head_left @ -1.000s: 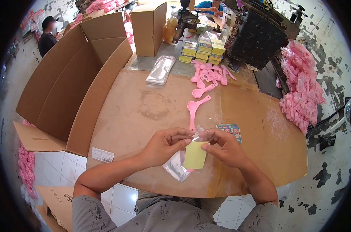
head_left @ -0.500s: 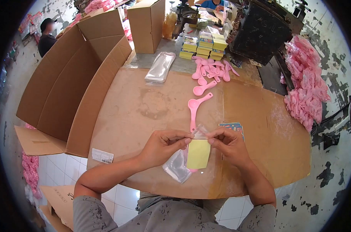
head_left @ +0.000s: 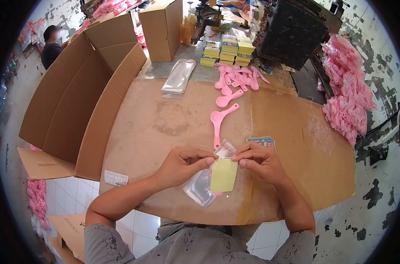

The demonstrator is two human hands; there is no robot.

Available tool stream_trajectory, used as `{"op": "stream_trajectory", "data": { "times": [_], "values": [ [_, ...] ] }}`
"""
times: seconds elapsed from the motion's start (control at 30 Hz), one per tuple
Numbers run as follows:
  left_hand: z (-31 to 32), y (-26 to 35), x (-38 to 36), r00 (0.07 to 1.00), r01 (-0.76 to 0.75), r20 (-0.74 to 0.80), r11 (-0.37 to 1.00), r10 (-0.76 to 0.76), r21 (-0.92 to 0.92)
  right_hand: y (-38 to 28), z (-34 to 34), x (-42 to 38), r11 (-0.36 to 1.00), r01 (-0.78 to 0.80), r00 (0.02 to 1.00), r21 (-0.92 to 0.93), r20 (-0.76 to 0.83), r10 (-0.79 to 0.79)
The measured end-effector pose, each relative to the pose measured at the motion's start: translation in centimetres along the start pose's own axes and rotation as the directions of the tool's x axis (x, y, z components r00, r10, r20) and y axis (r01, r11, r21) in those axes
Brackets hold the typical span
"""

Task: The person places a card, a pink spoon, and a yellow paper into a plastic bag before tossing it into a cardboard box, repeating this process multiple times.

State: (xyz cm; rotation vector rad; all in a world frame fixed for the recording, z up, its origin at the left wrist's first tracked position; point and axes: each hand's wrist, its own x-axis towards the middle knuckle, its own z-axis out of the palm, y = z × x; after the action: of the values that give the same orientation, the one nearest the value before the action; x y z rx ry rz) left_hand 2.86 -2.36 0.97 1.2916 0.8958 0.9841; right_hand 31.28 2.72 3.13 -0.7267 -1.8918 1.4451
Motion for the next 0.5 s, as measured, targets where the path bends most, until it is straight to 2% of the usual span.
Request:
{"op": "stream_trajectory", "data": {
  "times": [0.1,0.2,0.3,0.4,0.43,0.5],
  "values": [
    [0.2,0.0,0.1,1.000,0.016,-0.003,1.000,-0.016,-0.010,0.2,0.2,0.0,1.000,-0.001,1.000,0.005,0.002,0.001],
    [0.1,0.2,0.0,0.999,0.041,-0.003,0.999,-0.041,0.005,1.5,0.4,0.0,0.994,-0.013,1.000,0.110,-0.002,0.013],
    [0.0,0.1,0.0,0.999,0.042,-0.014,0.999,-0.042,0.000,0.1,0.9,0.2,0.974,-0.138,0.990,0.181,0.014,0.137],
    [-0.1,-0.3,0.0,1.000,0.002,-0.016,1.000,-0.003,-0.025,-0.4,0.9,0.2,0.977,-0.170,0.980,0.127,0.123,0.154],
    [0.0,0.0,0.0,1.000,-0.017,-0.016,0.999,0.017,-0.034,-0.5,1.0,0.2,0.975,-0.185,0.978,0.123,0.116,0.171],
    [1.1,0.9,0.0,0.995,-0.074,-0.085,0.977,0.058,-0.201,-0.5,1.0,0.2,0.969,-0.216,0.973,0.116,0.101,0.205]
  ]
}}
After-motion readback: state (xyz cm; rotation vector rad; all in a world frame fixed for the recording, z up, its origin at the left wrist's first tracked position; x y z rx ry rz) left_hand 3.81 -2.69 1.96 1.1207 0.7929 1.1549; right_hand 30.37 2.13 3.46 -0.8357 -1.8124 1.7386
